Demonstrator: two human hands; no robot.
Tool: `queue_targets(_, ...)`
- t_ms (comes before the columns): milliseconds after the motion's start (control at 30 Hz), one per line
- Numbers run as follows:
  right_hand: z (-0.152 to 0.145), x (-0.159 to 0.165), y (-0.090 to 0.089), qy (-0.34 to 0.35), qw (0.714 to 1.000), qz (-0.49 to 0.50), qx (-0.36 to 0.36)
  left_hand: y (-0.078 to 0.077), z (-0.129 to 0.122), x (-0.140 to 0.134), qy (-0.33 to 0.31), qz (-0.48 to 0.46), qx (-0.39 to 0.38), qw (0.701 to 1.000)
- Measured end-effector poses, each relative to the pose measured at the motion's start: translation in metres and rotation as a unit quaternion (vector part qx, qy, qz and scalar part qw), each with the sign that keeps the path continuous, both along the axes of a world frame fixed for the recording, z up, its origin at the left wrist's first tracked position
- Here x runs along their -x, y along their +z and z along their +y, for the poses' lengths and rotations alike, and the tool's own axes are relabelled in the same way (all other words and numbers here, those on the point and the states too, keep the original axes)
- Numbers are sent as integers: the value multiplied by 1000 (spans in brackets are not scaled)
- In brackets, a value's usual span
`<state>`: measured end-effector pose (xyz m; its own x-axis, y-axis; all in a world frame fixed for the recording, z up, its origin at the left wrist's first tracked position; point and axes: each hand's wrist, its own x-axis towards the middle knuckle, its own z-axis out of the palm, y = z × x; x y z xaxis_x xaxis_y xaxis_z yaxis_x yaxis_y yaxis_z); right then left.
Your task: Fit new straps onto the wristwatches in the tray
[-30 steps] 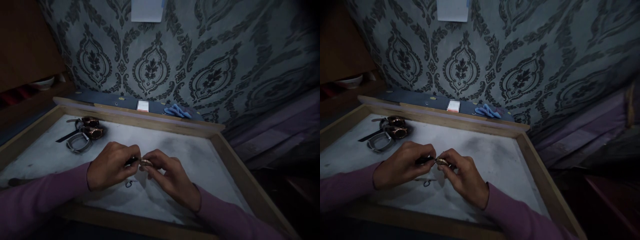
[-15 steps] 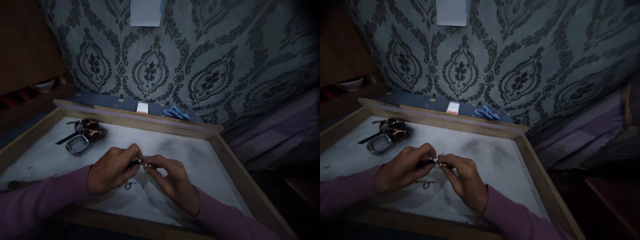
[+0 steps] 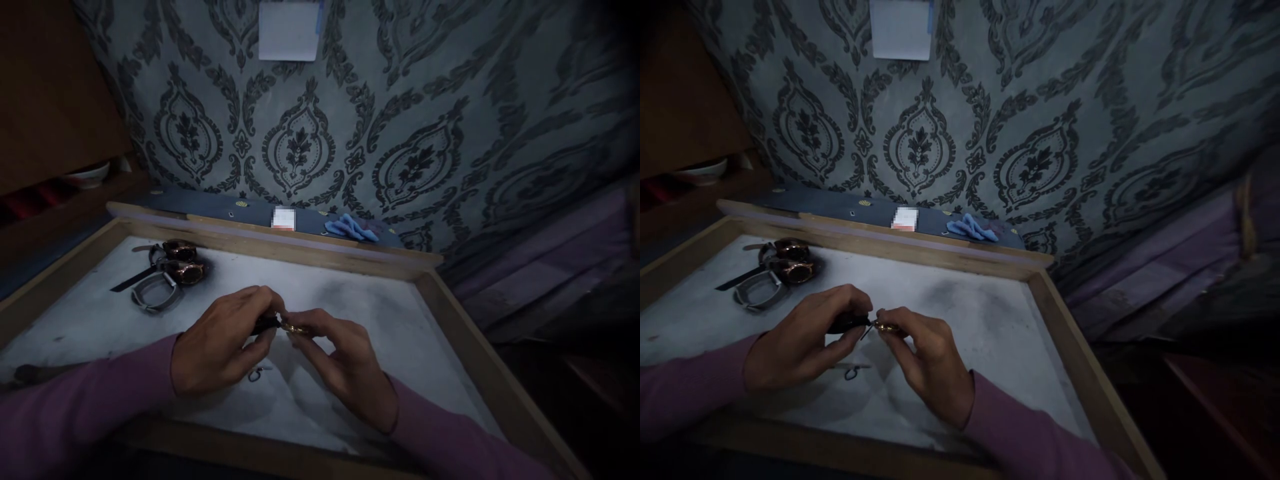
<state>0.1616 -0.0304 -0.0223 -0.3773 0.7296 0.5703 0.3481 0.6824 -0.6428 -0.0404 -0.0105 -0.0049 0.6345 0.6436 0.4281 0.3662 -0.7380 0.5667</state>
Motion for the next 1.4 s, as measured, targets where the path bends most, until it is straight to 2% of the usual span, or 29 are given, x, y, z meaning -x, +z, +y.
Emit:
queue_targets(300,0,0,-2,-5,1000,5,17,2,2,-1,16,-27,-5,999)
queue_targets(567,-1,1,0,-5,999,10,49,0,3,-2,-14,-19,-90,996)
queue_targets(933,-1,3,-3,0,998,15,67,0,-2,-4,35,7,-140,989)
queue_targets(1067,-1,4,-5,-9,995,28,94,-2,-5,-6,25,14,-161,987)
queue_targets(1400,-2,4,-1,11,996,48,68,-2,-6,-6,-6,16,-220,975)
